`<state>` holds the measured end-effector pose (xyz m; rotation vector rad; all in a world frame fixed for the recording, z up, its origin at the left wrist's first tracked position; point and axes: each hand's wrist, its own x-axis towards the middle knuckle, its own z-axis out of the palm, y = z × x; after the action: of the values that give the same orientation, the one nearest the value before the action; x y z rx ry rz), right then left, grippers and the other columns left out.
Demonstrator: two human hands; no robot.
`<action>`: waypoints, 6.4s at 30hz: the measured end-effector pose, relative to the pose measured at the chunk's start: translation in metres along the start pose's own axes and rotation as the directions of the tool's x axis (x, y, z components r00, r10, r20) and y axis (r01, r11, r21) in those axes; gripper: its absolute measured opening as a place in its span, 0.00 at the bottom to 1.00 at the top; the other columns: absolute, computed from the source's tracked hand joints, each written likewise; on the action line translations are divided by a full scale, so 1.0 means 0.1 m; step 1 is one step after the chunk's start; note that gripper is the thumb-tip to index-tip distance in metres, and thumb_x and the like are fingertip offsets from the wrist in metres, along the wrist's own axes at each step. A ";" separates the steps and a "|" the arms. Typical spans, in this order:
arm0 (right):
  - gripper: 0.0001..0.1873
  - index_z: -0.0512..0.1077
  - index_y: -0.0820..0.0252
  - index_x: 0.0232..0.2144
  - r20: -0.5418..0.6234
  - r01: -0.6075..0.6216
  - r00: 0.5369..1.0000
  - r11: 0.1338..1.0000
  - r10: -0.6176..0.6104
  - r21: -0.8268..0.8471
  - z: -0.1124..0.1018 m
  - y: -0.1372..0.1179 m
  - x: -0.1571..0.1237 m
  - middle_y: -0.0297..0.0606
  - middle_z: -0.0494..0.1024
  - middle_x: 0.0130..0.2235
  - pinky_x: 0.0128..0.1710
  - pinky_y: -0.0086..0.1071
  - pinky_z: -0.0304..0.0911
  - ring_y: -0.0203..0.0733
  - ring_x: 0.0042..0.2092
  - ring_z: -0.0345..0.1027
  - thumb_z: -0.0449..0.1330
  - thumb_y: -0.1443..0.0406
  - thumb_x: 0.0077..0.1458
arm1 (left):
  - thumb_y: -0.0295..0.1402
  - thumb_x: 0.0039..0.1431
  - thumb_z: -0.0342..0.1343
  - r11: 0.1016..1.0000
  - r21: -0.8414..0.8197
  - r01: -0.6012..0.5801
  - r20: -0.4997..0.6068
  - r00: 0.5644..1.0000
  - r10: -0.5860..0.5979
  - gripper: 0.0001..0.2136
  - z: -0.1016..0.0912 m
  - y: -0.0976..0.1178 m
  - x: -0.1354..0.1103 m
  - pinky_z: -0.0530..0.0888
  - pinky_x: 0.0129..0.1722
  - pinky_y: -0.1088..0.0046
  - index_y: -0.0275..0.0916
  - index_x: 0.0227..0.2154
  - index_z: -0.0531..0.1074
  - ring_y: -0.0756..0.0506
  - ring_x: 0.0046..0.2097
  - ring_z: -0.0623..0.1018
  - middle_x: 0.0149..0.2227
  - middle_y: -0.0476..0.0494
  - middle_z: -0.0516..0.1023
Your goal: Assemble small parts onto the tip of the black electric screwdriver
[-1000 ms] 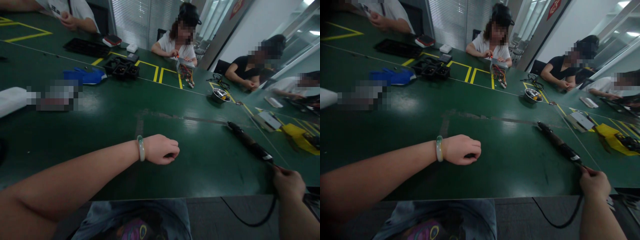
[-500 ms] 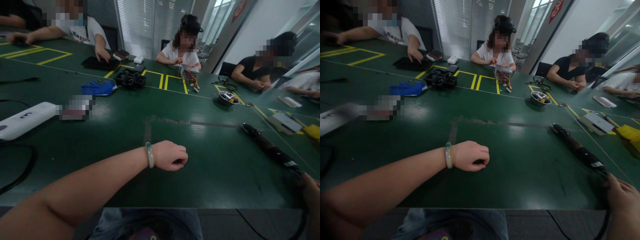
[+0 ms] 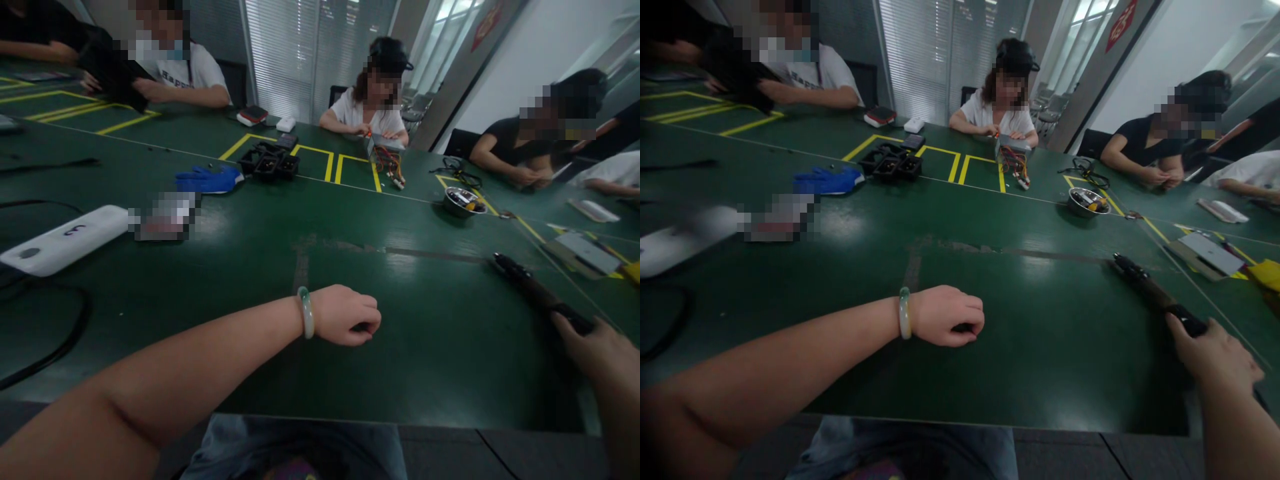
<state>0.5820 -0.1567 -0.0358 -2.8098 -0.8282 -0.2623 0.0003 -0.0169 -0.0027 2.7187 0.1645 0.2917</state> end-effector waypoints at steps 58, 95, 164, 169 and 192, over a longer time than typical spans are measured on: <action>0.01 0.74 0.54 0.30 0.422 0.758 0.470 0.599 -0.775 0.257 -0.73 -2.84 -2.07 0.36 0.76 0.33 0.32 0.33 0.54 0.43 0.36 0.67 0.62 0.64 0.53 | 0.38 0.64 0.52 0.794 0.243 0.557 -0.266 0.826 -0.497 0.21 -0.26 -0.28 -0.02 0.66 0.51 0.63 0.46 0.59 0.62 0.41 0.54 0.71 0.57 0.43 0.70; 0.06 0.73 0.55 0.32 0.257 0.621 0.304 0.395 -0.917 0.677 -0.57 -3.09 -2.36 0.31 0.76 0.33 0.31 0.29 0.56 0.34 0.33 0.67 0.64 0.60 0.54 | 0.39 0.62 0.54 0.714 0.327 0.620 -0.249 0.785 -0.567 0.10 -0.25 -0.07 -0.02 0.70 0.38 0.68 0.41 0.43 0.69 0.43 0.41 0.76 0.42 0.46 0.77; 0.05 0.71 0.57 0.31 -0.024 0.778 0.377 0.302 -0.926 0.551 -0.40 -3.20 -2.49 0.31 0.75 0.33 0.31 0.29 0.53 0.34 0.32 0.65 0.64 0.64 0.55 | 0.38 0.67 0.46 0.799 0.399 0.449 -0.261 0.891 -0.371 0.12 -0.20 -0.32 -0.08 0.73 0.44 0.66 0.42 0.43 0.73 0.43 0.48 0.77 0.48 0.44 0.77; 0.04 0.71 0.57 0.31 -0.036 0.796 0.378 0.305 -0.925 0.523 -0.40 -3.22 -2.52 0.32 0.74 0.33 0.32 0.30 0.53 0.35 0.33 0.65 0.64 0.64 0.55 | 0.37 0.66 0.47 0.804 0.376 0.460 -0.243 0.887 -0.394 0.11 -0.23 -0.30 -0.07 0.72 0.40 0.68 0.43 0.45 0.72 0.44 0.42 0.78 0.42 0.45 0.78; 0.04 0.70 0.56 0.31 -0.034 0.740 0.445 0.346 -0.895 0.577 -0.35 -3.31 -2.55 0.32 0.72 0.35 0.32 0.29 0.54 0.35 0.34 0.63 0.62 0.65 0.56 | 0.33 0.60 0.50 0.766 0.349 0.540 -0.293 0.839 -0.458 0.07 -0.23 -0.29 -0.04 0.71 0.36 0.68 0.41 0.40 0.70 0.44 0.39 0.77 0.37 0.46 0.78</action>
<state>0.1848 -0.0244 -0.0128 -1.6679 -2.0329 0.2474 -0.0110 0.0174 0.0054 2.9077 1.1176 0.3917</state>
